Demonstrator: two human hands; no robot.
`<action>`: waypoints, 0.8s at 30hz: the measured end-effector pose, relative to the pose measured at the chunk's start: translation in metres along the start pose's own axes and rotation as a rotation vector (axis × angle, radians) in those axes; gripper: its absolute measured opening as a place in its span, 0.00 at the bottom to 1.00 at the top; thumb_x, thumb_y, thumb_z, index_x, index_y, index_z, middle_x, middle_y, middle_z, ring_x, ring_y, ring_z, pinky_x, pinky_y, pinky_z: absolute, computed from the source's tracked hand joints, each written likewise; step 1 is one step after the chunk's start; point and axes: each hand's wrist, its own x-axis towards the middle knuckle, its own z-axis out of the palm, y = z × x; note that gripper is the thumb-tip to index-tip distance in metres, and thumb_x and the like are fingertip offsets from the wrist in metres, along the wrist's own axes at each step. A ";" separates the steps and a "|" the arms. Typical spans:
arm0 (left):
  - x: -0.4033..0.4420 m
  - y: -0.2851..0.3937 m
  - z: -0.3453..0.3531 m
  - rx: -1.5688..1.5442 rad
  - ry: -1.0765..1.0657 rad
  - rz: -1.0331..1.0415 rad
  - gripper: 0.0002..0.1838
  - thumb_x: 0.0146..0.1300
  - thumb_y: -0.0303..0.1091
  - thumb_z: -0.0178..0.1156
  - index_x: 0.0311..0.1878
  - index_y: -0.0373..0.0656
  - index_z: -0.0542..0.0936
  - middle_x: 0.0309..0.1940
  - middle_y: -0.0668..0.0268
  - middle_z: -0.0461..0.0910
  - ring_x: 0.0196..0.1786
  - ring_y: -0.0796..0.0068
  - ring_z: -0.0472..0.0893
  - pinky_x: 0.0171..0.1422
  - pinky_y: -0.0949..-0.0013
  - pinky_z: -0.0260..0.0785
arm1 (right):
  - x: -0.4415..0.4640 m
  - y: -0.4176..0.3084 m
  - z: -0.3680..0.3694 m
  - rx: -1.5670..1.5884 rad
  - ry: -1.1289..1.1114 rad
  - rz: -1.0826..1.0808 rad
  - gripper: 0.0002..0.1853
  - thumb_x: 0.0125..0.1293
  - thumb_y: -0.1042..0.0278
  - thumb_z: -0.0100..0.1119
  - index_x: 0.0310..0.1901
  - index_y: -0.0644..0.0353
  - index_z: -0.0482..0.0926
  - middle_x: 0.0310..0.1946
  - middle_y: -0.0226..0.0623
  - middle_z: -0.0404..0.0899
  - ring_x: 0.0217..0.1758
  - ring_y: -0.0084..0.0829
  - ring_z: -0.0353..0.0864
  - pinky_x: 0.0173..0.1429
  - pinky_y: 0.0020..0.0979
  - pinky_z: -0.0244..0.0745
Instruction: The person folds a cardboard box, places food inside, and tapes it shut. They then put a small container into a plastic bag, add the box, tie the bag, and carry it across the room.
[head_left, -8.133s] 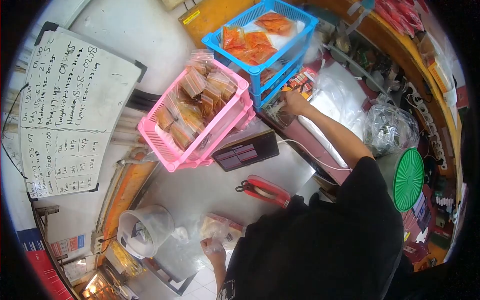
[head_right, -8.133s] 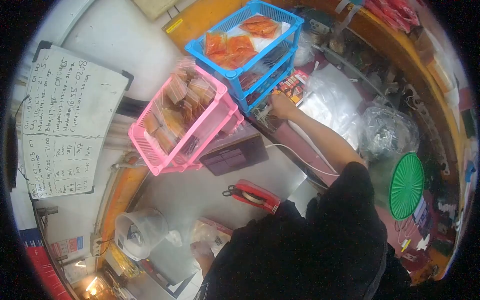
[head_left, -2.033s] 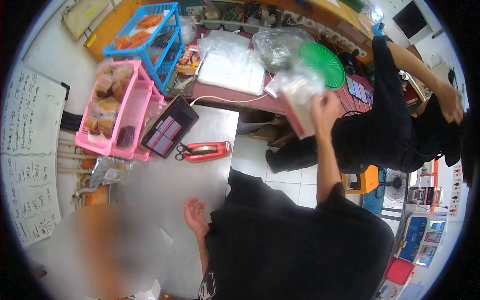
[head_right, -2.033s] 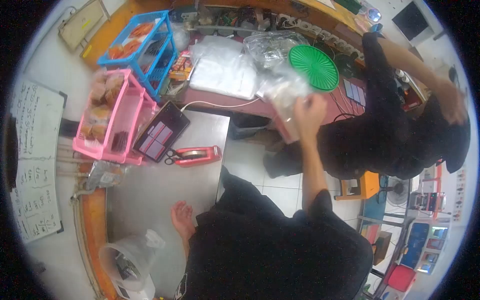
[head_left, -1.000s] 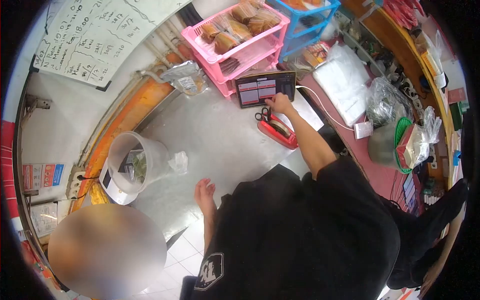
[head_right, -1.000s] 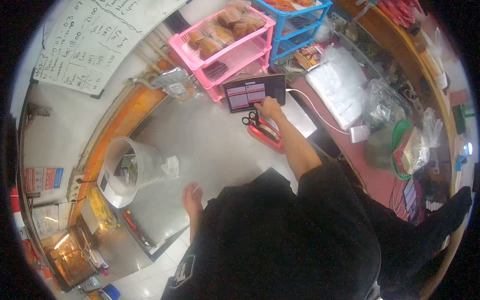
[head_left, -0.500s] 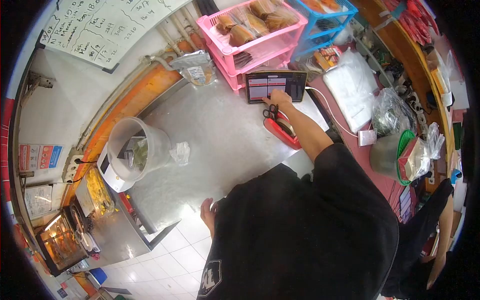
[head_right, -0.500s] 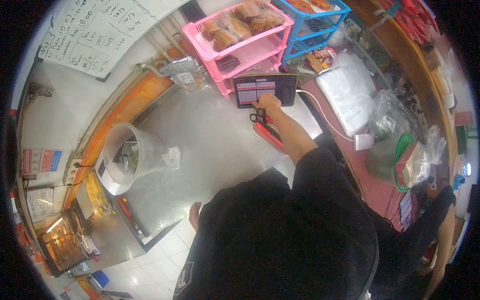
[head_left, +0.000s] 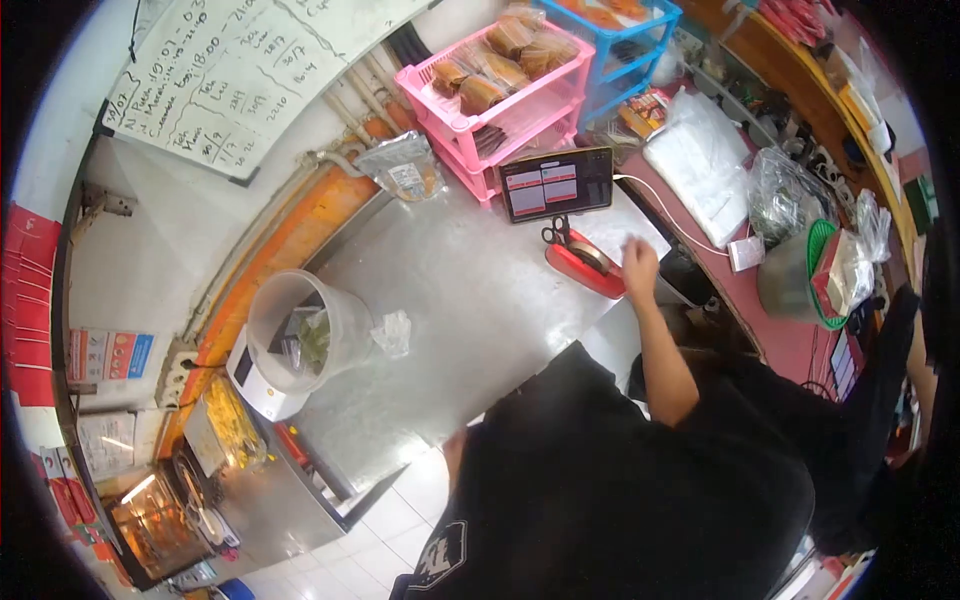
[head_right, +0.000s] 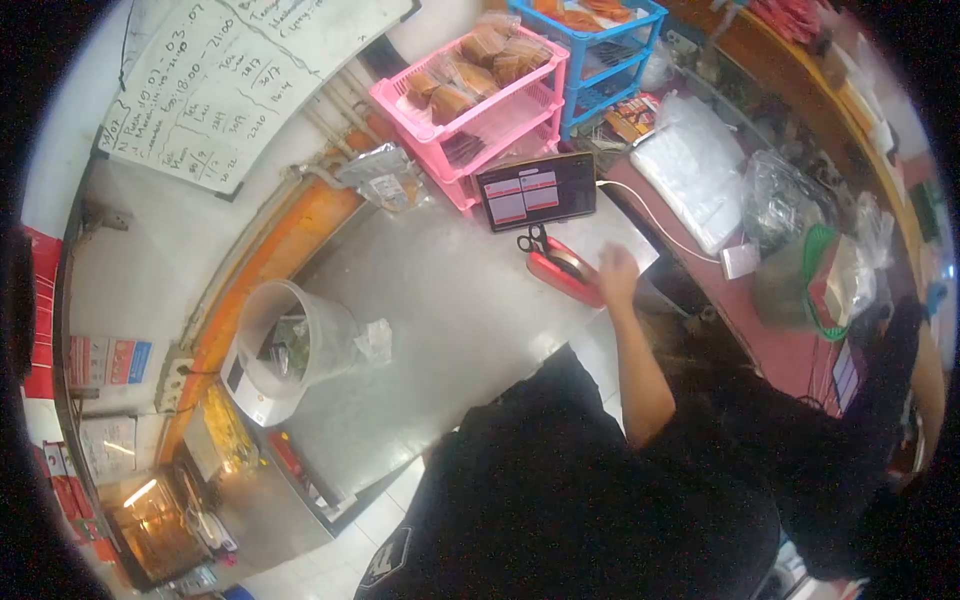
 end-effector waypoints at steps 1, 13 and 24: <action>-0.010 -0.025 0.019 0.026 -0.064 0.042 0.22 0.73 0.47 0.56 0.33 0.35 0.81 0.21 0.54 0.76 0.26 0.70 0.73 0.34 0.58 0.66 | -0.036 0.000 -0.021 0.020 0.085 -0.132 0.12 0.71 0.66 0.53 0.41 0.66 0.82 0.34 0.45 0.84 0.40 0.38 0.83 0.48 0.39 0.75; -0.032 -0.163 0.076 -0.017 -0.134 0.055 0.21 0.69 0.41 0.54 0.47 0.29 0.84 0.23 0.57 0.81 0.25 0.68 0.80 0.32 0.62 0.75 | -0.260 0.168 -0.044 -0.210 -0.088 0.012 0.14 0.66 0.71 0.46 0.30 0.62 0.84 0.24 0.43 0.84 0.30 0.38 0.84 0.38 0.37 0.78; -0.211 -0.134 0.128 -0.471 0.131 -0.156 0.16 0.62 0.40 0.62 0.47 0.38 0.85 0.44 0.54 0.86 0.49 0.55 0.85 0.55 0.55 0.77 | -0.324 0.136 -0.035 -0.252 -0.817 0.074 0.25 0.73 0.53 0.49 0.29 0.65 0.87 0.23 0.48 0.86 0.25 0.38 0.87 0.44 0.40 0.83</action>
